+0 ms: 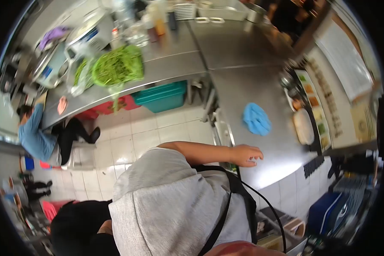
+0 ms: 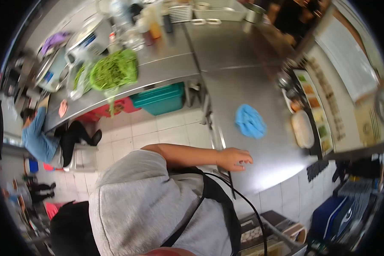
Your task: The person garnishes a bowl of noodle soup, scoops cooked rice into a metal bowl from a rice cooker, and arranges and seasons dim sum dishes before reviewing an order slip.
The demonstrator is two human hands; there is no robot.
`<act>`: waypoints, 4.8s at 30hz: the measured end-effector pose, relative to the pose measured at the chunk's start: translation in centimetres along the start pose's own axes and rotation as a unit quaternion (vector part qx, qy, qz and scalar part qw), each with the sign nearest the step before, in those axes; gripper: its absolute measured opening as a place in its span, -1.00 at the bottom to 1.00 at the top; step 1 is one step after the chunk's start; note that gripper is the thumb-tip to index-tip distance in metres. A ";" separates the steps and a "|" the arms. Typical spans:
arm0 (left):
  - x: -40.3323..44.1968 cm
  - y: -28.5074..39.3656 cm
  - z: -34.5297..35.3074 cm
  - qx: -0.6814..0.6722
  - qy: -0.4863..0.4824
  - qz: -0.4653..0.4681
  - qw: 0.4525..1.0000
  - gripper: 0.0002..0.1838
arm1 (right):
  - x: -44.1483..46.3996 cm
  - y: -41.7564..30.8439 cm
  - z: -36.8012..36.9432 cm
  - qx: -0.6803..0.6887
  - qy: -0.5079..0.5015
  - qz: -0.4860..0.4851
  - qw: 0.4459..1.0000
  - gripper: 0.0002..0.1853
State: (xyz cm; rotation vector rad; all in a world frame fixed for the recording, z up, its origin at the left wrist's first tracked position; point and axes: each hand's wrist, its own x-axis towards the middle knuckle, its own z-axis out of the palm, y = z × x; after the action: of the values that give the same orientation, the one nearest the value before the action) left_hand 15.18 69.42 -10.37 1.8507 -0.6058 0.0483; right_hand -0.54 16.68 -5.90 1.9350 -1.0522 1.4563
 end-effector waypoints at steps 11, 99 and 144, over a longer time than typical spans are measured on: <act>-31.6 1.5 -32.3 0.101 0.520 -0.106 0.842 -0.70 | -6.0 -34.6 -13.9 0.399 -0.013 -0.087 0.912 -0.32; -70.5 7.3 -77.3 -0.348 0.770 0.029 0.534 -0.55 | -25.6 -76.3 -113.2 0.686 -0.269 -0.640 0.219 -0.58; -57.9 -1.2 -97.9 -0.251 0.694 0.035 0.674 -0.69 | -27.7 -90.3 -113.9 0.470 -0.359 -0.798 0.113 -0.75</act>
State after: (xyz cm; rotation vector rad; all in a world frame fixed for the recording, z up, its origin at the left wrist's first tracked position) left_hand -9.36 179.32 5.94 0.7976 0.4013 1.1218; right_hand 4.63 163.89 8.09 2.2150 2.1780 -0.6695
